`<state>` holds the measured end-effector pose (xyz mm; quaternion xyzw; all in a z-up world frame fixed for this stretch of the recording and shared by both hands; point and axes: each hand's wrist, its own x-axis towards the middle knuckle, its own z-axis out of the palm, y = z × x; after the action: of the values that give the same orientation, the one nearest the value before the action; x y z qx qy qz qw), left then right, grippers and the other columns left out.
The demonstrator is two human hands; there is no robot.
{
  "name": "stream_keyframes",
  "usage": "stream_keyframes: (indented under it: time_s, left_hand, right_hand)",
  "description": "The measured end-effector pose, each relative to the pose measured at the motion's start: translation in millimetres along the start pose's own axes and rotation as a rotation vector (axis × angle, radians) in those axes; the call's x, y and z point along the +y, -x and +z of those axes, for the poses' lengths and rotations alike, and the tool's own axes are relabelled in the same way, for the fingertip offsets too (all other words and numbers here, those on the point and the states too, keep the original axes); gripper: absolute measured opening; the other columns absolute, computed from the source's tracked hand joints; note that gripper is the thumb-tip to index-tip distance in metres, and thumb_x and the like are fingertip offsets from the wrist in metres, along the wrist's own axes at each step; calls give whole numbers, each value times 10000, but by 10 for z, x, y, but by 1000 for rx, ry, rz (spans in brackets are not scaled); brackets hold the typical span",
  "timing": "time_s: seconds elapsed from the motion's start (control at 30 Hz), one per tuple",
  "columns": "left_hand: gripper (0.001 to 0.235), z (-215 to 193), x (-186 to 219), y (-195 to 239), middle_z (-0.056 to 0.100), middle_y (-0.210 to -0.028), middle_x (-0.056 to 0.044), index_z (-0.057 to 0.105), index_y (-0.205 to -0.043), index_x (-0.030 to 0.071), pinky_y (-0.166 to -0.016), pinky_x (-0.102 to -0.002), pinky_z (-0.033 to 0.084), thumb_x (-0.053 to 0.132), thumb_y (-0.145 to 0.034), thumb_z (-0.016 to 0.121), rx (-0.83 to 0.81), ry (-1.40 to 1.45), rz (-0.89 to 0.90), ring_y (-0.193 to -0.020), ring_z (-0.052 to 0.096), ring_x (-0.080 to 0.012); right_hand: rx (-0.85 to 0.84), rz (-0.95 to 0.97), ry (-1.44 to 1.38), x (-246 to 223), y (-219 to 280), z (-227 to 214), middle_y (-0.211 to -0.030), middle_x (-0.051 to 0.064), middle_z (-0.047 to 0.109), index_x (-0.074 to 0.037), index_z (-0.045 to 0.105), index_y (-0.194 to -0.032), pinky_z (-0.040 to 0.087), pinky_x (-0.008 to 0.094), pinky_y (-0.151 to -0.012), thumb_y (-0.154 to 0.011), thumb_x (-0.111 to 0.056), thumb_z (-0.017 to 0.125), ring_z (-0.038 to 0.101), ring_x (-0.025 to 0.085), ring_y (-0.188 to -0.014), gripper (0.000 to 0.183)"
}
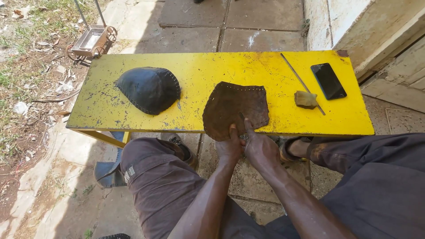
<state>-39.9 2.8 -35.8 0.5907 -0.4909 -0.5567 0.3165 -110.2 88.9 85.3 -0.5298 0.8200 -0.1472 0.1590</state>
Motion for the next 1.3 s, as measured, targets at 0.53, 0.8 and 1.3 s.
stream_keyframes:
  time_s: [0.53, 0.8, 1.3]
  left_hand:
    - [637, -174, 259, 265, 681, -494, -48, 713, -602, 147, -443, -334, 547, 517, -1081, 515, -38, 15, 9, -421, 676, -205]
    - [665, -199, 350, 316, 680, -493, -40, 707, -564, 166, -506, -350, 566, 546, -1076, 518, -34, 18, 0, -436, 680, -203]
    - [694, -213, 338, 338, 673, -496, -66, 729, -561, 157, -550, -389, 567, 567, -1073, 499, -42, 30, 5, -452, 678, -234]
  right_hand:
    - [-23, 38, -76, 108, -45, 102, -757, 269, 769, -208, 393, -1691, 589, 576, -578, -1022, -150, 428, 749, 478, -681, 673]
    - [-32, 54, -83, 226, -110, 244, -744, 271, 760, -252, 371, -1696, 582, 577, -569, -1030, -182, 415, 736, 476, -651, 671]
    - [-4, 29, -33, 236, -112, 312, -709, 232, 751, -238, 354, -1703, 563, 537, -528, -1029, -172, 424, 722, 437, -603, 681]
